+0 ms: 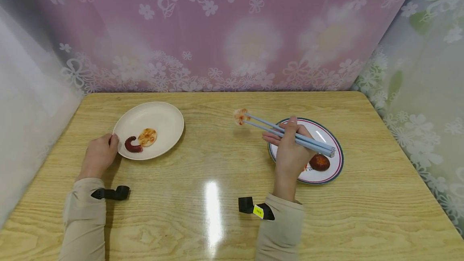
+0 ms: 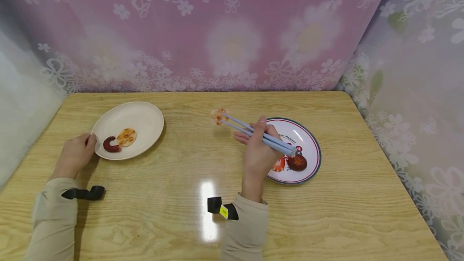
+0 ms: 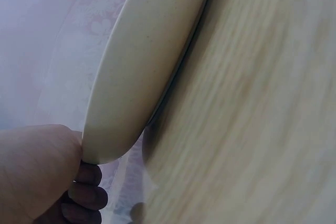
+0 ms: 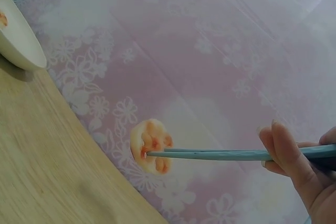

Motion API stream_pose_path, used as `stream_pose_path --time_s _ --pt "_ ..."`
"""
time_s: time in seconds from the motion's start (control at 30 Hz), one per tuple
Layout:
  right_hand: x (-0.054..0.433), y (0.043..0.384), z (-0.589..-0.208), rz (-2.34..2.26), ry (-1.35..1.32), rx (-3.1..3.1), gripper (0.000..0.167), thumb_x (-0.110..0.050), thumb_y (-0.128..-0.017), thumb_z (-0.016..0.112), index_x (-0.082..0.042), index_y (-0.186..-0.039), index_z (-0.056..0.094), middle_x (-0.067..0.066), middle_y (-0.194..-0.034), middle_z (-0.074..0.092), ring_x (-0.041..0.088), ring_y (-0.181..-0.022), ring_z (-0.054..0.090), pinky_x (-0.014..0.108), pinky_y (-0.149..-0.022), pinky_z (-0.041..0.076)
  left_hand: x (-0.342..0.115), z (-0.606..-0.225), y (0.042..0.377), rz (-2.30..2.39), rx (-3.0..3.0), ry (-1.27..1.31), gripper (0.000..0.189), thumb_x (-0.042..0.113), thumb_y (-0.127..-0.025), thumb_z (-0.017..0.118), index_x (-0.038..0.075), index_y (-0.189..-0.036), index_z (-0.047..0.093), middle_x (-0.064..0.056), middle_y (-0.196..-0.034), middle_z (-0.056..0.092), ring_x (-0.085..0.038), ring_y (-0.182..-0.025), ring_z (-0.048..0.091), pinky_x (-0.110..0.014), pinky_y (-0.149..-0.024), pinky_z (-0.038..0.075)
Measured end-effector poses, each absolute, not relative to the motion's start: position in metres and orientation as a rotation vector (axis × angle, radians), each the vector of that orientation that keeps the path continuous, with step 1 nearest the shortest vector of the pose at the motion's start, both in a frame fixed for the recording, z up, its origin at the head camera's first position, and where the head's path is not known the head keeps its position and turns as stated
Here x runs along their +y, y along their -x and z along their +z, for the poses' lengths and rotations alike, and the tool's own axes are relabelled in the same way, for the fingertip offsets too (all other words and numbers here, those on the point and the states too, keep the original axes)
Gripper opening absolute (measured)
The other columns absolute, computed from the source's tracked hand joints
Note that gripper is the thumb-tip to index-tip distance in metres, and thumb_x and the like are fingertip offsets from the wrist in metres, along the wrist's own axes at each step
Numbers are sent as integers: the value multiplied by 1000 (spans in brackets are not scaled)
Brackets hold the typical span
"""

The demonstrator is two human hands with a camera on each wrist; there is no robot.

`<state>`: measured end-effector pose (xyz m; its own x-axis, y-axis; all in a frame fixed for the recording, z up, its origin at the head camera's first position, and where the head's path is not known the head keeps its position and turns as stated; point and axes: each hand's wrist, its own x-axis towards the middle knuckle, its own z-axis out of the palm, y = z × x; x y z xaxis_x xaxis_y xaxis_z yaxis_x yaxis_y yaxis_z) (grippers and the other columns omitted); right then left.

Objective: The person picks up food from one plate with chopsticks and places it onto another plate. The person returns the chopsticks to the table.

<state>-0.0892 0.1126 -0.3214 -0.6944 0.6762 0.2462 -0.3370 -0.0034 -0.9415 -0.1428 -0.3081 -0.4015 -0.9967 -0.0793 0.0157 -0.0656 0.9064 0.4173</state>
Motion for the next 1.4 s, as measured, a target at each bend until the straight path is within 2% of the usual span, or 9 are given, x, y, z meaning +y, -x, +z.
stream_pose_path --time_s 0.17,0.43,0.63,0.97,1.4 --pt "103 92 -321 1813 298 -1545 37 -21 -99 54 10 -80 62 33 -72 61 26 -54 68 35 -49 53 -308 -402 143 -662 -3022 -117 40 23 -103 29 -1 -79 50 -18 -72 50 -34 -69 47 -38 -58 37" --pt "91 95 -325 1850 207 -1556 38 -25 -99 54 8 -84 64 34 -75 62 24 -55 68 34 -50 53 -308 -404 144 -656 -2983 -85 40 20 -103 31 -2 -76 51 -18 -70 50 -33 -67 47 -42 -59 39" --pt "80 98 -327 1893 160 -1558 34 -21 -100 53 7 -83 64 31 -73 62 24 -54 68 36 -49 53 -308 -404 144 -661 -2997 -89 40 20 -104 30 -1 -76 49 -19 -72 50 -34 -68 47 -43 -60 40" --pt "63 101 -333 1931 124 -1587 39 -23 -100 54 12 -84 63 33 -73 63 26 -55 68 36 -49 54 -307 -403 144 -662 -2991 -86 40 20 -104 31 -3 -78 51 -23 -76 53 -35 -69 48 -46 -62 41" --pt "26 96 -328 1973 -27 -1643 34 -14 -100 52 15 -85 62 30 -70 63 36 -54 66 35 -48 54 -308 -402 142 -658 -3007 -92 39 21 -103 29 -2 -79 49 -20 -74 51 -34 -69 47 -43 -61 40"
